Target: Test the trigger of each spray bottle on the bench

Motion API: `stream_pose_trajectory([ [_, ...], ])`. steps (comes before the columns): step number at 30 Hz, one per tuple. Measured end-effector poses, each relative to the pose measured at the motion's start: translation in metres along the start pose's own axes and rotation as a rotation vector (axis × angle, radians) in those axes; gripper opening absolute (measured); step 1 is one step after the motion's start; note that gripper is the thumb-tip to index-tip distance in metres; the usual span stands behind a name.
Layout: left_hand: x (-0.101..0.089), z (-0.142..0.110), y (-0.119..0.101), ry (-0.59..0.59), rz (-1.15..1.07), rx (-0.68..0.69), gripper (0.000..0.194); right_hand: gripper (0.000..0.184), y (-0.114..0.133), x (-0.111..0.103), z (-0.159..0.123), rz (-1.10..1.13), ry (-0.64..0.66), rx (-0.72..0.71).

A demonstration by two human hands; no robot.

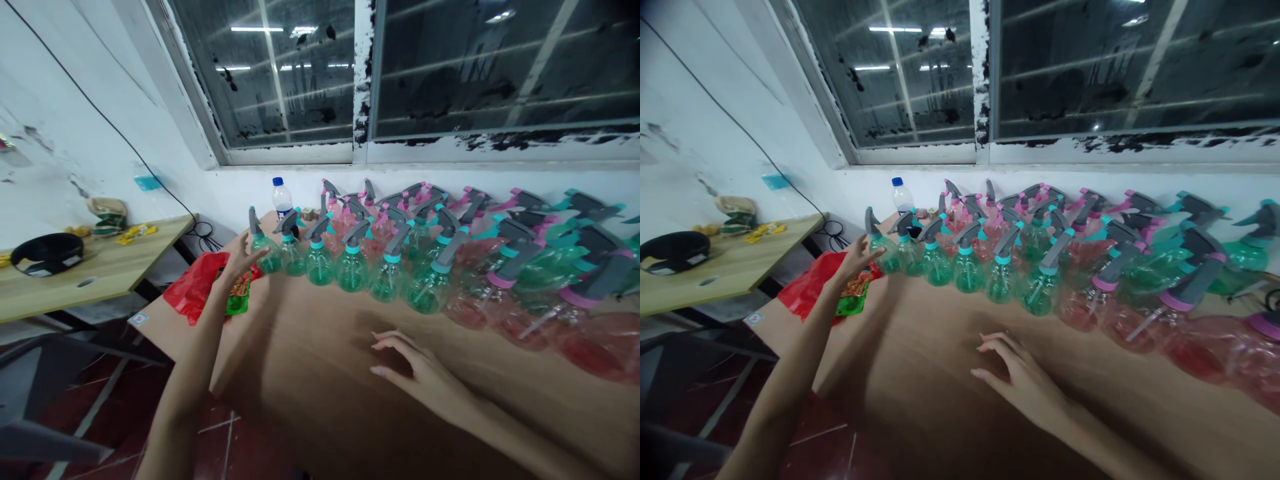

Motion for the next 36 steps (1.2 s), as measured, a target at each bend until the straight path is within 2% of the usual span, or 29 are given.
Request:
stream_pose_trajectory([
  [2, -0.011, -0.022, -0.014, -0.154, 0.064, 0.028, 0.072, 0.022, -0.003, -0.007, -0.002, -0.010, -0.013, 0.020],
  [4, -0.012, -0.048, -0.027, -0.231, 0.113, 0.046, 0.057, 0.023, -0.006, -0.013, -0.004, -0.018, -0.022, 0.049],
  [5, -0.007, -0.059, -0.033, -0.225, 0.141, 0.055, 0.054, 0.024, -0.008, -0.016, -0.005, -0.019, -0.020, 0.059],
  [7, 0.011, -0.072, -0.043, -0.134, 0.201, 0.077, 0.055, 0.026, -0.008, -0.021, -0.007, -0.017, -0.021, 0.062],
  [9, 0.031, -0.070, -0.048, -0.039, 0.266, 0.074, 0.064, 0.026, -0.007, -0.024, -0.009, -0.012, -0.026, 0.055],
  [13, 0.054, -0.042, -0.048, 0.072, 0.392, 0.017, 0.079, 0.025, 0.001, -0.030, -0.014, -0.009, -0.038, 0.045],
  [16, 0.056, -0.032, -0.049, 0.081, 0.467, -0.006, 0.079, 0.025, 0.005, -0.034, -0.017, -0.006, -0.028, 0.058],
  [20, 0.042, -0.045, -0.058, 0.028, 0.576, -0.032, 0.078, 0.022, 0.007, -0.036, -0.013, 0.027, -0.032, 0.051],
  [24, 0.020, -0.078, -0.072, -0.044, 0.661, -0.031, 0.075, 0.019, 0.015, -0.028, -0.003, 0.075, -0.023, -0.001],
  [27, 0.001, -0.113, -0.080, -0.108, 0.697, -0.016, 0.075, 0.022, 0.030, -0.019, 0.006, 0.110, -0.002, -0.048],
  [29, -0.008, -0.140, -0.087, -0.161, 0.698, 0.047, 0.072, 0.032, 0.041, -0.014, 0.013, 0.132, -0.005, -0.051],
  [31, -0.014, -0.169, -0.100, -0.264, 0.589, 0.178, 0.071, 0.050, 0.051, -0.008, 0.019, 0.146, -0.016, -0.031],
  [33, -0.010, -0.198, -0.106, -0.228, 0.425, 0.230, 0.063, 0.071, 0.063, -0.003, 0.025, 0.155, -0.027, -0.036],
  [36, 0.010, -0.235, -0.110, -0.049, 0.200, 0.169, 0.052, 0.092, 0.079, 0.000, 0.030, 0.154, -0.074, -0.077],
])
Point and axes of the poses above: each hand's wrist, its own z-axis towards the middle knuckle, its own x-axis out of the palm, y = z × x, the point moved 7 cm from there along z, towards the middle knuckle, and after that the axes turned 13 degrees about -y, right-handed, at the moved point
